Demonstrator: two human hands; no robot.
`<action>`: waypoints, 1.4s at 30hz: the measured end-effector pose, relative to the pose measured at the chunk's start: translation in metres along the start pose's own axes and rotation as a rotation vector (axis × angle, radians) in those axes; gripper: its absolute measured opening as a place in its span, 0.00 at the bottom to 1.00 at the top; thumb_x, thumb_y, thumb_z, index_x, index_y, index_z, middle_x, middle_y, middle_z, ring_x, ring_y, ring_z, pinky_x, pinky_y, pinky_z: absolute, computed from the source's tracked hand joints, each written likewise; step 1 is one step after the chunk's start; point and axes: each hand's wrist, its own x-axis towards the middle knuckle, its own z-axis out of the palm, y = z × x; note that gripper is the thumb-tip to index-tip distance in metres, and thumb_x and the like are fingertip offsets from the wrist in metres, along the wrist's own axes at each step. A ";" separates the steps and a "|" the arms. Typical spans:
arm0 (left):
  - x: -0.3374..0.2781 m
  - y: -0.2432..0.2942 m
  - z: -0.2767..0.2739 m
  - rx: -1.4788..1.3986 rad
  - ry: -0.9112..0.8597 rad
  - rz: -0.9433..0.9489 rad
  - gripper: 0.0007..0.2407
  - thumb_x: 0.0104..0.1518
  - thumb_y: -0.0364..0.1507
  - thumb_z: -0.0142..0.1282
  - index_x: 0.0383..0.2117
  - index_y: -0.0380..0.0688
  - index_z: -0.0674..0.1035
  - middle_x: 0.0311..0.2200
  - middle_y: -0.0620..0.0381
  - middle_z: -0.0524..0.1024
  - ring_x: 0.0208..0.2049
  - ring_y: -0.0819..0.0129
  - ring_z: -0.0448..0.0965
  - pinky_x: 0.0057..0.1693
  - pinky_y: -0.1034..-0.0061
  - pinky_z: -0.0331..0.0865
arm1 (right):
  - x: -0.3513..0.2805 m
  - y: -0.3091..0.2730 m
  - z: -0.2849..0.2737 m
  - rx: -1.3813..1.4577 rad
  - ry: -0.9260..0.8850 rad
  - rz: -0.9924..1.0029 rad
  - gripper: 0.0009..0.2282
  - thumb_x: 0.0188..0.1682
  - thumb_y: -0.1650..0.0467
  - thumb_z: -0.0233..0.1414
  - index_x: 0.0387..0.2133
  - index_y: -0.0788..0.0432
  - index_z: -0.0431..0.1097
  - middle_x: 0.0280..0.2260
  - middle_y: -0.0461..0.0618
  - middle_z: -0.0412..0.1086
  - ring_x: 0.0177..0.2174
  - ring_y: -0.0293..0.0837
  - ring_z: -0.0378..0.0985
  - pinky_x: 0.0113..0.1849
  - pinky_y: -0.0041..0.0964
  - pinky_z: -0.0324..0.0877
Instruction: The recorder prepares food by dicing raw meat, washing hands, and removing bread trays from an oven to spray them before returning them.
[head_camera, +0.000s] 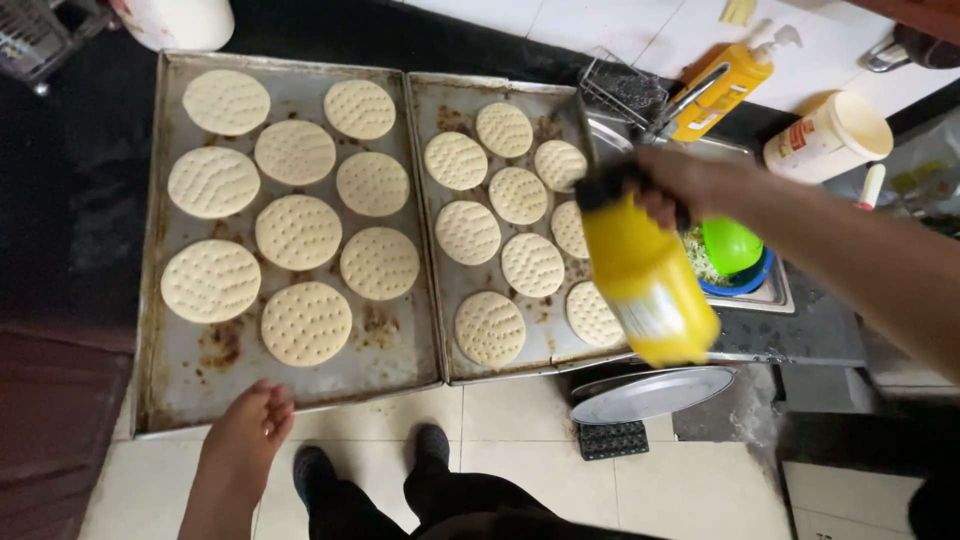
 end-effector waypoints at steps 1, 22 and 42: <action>0.006 -0.006 -0.011 -0.033 0.020 -0.015 0.11 0.65 0.31 0.47 0.51 0.46 0.72 0.44 0.57 0.75 0.45 0.66 0.74 0.56 0.70 0.70 | -0.001 0.019 0.002 -0.063 -0.046 0.155 0.20 0.54 0.51 0.37 0.20 0.49 0.60 0.11 0.39 0.49 0.10 0.35 0.47 0.14 0.32 0.45; 0.054 -0.054 0.027 -0.171 -0.054 -0.091 0.04 0.65 0.31 0.49 0.42 0.52 0.73 0.39 0.61 0.73 0.42 0.65 0.71 0.52 0.69 0.68 | 0.012 0.093 -0.101 0.070 0.178 0.121 0.22 0.56 0.52 0.33 0.20 0.53 0.58 0.13 0.43 0.50 0.11 0.38 0.49 0.16 0.34 0.49; 0.025 0.114 -0.114 -0.364 -0.167 0.121 0.08 0.63 0.30 0.49 0.47 0.47 0.73 0.39 0.60 0.76 0.40 0.69 0.73 0.51 0.74 0.70 | 0.019 -0.110 0.200 -0.026 -0.163 -0.094 0.20 0.56 0.53 0.34 0.20 0.49 0.59 0.12 0.39 0.50 0.11 0.35 0.48 0.16 0.34 0.48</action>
